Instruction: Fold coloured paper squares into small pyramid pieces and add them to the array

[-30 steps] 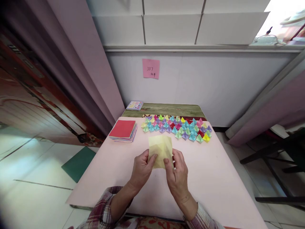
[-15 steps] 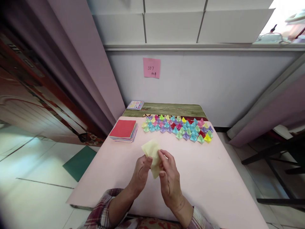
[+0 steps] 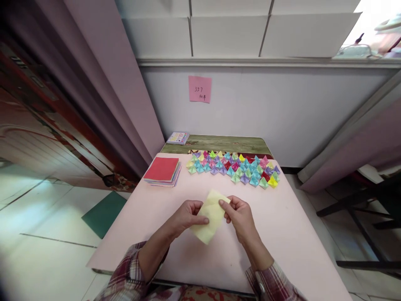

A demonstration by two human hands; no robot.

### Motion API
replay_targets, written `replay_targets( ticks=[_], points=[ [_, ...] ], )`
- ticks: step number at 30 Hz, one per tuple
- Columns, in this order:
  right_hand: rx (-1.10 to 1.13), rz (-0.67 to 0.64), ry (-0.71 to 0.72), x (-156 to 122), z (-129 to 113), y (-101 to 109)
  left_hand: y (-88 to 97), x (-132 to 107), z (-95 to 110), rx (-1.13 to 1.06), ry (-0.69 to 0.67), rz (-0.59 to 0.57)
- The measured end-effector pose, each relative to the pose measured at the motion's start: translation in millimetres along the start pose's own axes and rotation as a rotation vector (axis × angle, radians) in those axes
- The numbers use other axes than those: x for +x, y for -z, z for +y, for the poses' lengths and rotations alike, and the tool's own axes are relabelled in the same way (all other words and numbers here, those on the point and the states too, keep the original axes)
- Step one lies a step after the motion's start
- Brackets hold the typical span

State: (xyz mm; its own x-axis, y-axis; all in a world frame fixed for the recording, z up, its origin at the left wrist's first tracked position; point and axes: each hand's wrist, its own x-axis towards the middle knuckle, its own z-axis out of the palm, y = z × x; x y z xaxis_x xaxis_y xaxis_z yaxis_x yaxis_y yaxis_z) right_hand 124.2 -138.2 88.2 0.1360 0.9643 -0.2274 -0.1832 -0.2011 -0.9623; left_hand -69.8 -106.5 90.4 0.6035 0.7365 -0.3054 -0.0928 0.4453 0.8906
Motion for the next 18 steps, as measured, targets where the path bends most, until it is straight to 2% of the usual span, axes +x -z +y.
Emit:
replay_targets(
  ticks=[4, 7, 9, 10, 13, 15, 18],
  points=[
    [0.037, 0.053, -0.054, -1, 7, 4, 9.6, 6, -1, -0.104, -0.095, 0.336],
    [0.122, 0.058, -0.072, -5, 10, -2, 6.0, 9, 0, -0.385, -0.208, 0.480],
    [0.210, 0.108, -0.054, -8, 15, -10, -4.0, 10, -3, -0.580, -0.284, 0.467],
    [0.245, 0.133, -0.042, -10, 17, -14, -10.5, 10, -5, -0.648, -0.303, 0.418],
    [0.290, 0.157, -0.013, -14, 27, -27, -30.2, 8, -16, -0.686, -0.222, 0.251],
    [0.257, 0.126, -0.003, -18, 31, -31, -38.3, 8, -21, -0.611, -0.166, 0.288],
    [0.133, 0.042, 0.045, -23, 32, -29, -38.9, 9, -22, -0.565, -0.127, 0.454]
  ],
)
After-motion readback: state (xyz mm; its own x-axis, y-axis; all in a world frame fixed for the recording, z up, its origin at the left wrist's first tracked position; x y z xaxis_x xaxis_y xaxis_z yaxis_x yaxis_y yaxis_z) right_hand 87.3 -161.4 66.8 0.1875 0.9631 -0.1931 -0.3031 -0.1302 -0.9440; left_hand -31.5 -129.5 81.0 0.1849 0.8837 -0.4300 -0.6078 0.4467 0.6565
